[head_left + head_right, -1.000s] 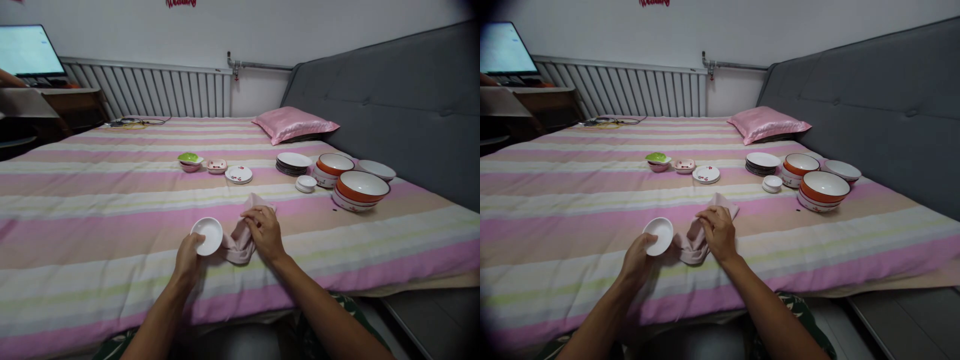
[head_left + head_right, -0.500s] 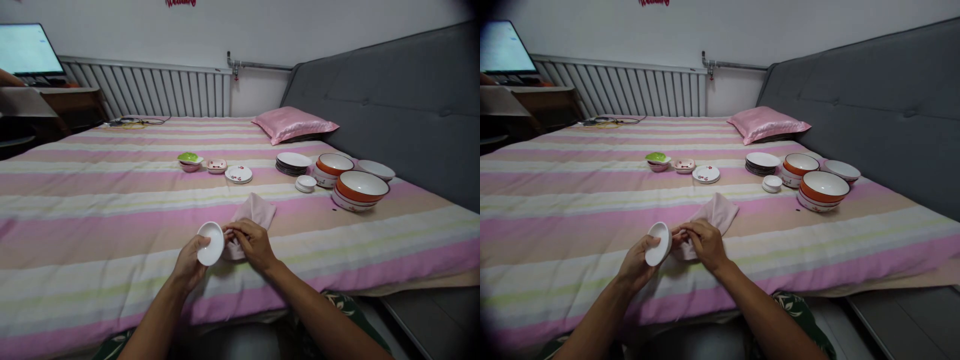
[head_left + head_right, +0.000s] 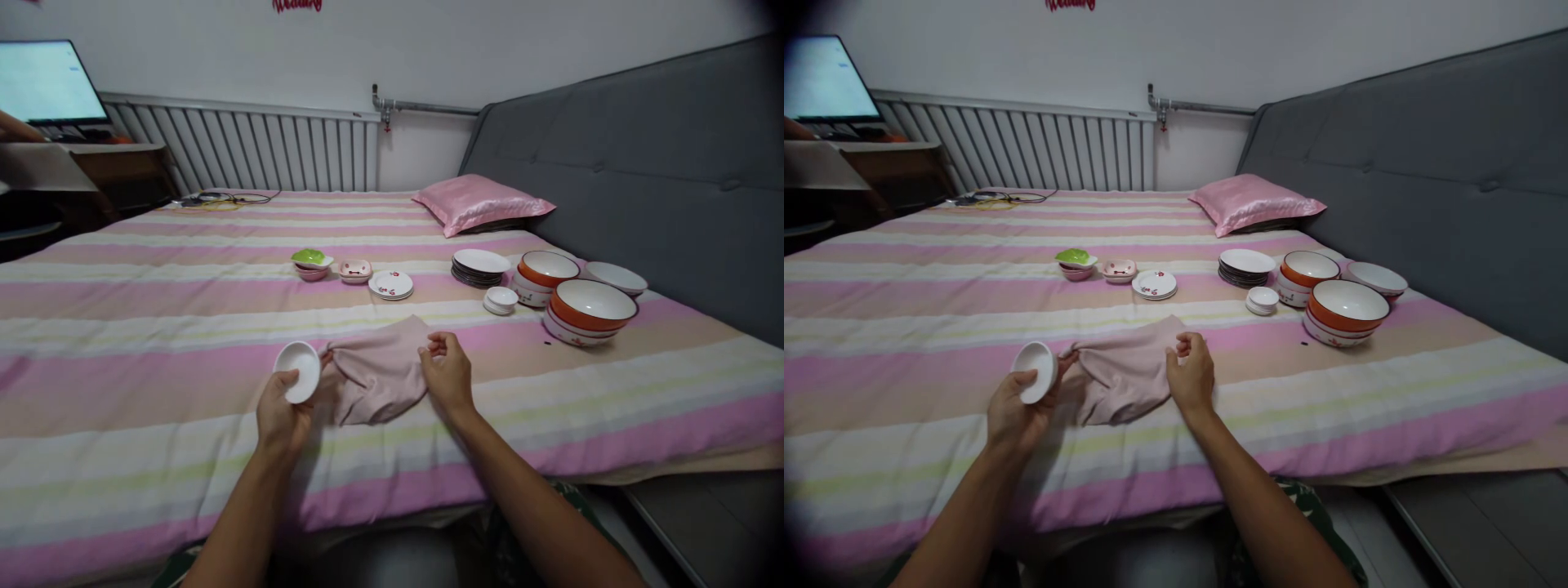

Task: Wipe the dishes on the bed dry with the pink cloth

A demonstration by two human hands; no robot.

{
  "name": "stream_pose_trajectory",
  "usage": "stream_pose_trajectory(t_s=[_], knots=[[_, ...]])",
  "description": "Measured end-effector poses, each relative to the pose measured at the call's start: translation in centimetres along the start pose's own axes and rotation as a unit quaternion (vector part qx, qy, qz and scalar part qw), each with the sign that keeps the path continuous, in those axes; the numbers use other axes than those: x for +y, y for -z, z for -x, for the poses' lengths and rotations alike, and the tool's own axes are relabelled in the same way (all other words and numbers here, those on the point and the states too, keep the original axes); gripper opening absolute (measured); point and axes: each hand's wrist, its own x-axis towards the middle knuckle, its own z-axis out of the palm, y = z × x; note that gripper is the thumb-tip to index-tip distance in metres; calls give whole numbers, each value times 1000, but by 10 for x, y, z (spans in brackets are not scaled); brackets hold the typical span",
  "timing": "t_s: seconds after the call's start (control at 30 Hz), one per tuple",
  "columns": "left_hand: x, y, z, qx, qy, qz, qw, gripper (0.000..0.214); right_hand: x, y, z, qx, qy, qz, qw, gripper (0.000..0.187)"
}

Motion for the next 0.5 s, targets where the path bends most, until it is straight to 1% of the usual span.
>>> stream_pose_trajectory(t_s=[0.1,0.17,0.23,0.4,0.5], knots=[[10,5,-8,23,-86,37,995,36,4,5,-8,2,-52,-15,999,24],[17,8,-13,46,-125,55,990,36,4,5,-10,-10,-85,-18,996,25],[24,11,-16,73,-154,69,983,36,5,4,-9,-25,-103,-14,994,25],[40,17,-19,153,-193,95,965,34,9,2,-6,-71,-132,1,989,27],[45,17,-18,174,-203,89,960,33,12,1,-3,-120,-153,-6,981,29]])
